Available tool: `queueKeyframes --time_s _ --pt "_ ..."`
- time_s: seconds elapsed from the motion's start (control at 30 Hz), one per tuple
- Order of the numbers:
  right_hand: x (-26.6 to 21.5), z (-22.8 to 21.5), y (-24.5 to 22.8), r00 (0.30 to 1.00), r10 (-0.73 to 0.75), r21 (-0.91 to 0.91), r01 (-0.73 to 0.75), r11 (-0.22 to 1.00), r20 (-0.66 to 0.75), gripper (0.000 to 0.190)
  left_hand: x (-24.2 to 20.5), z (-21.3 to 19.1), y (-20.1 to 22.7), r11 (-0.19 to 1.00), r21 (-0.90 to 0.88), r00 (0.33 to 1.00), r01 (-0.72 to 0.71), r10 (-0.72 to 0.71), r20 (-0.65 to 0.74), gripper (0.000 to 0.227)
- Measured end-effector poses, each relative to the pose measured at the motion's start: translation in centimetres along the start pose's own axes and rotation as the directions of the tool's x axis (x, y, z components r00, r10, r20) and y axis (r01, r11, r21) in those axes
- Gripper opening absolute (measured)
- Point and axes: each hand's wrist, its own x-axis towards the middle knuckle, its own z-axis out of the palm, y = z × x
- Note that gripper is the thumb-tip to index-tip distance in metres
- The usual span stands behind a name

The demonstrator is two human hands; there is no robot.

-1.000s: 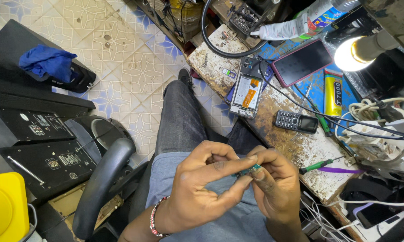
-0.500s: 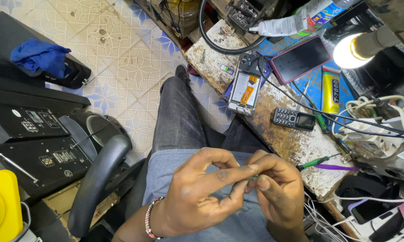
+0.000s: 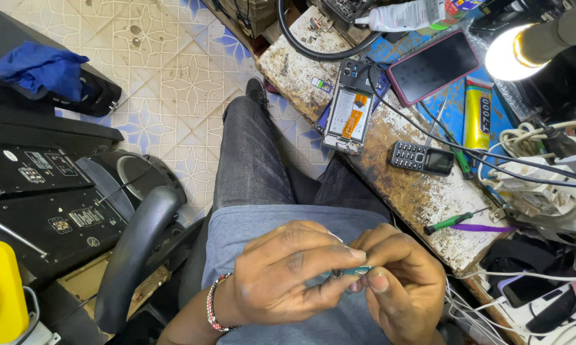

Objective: The person uses a prying tool to separate the screen from the back of a smartphone, then uses a screwdriver to remove screws from the internal frame. They detach a small circuit board and examine it in their hands.

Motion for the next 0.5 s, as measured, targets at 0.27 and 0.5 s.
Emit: queueKeyframes --time_s 0.27,0.5 --pt "-0.24 -0.13 0.24 0.998 -0.068 -0.013 0.068 0.998 0.019 0.025 -0.4 0.09 -0.24 0.999 -0.034 0.999 0.012 -0.01 0.046 0.017" --pt "-0.38 -0.28 0.41 0.997 -0.076 0.007 0.076 0.997 0.004 0.026 -0.13 -0.03 -0.21 0.999 -0.038 0.999 -0.007 0.008 0.034 0.019"
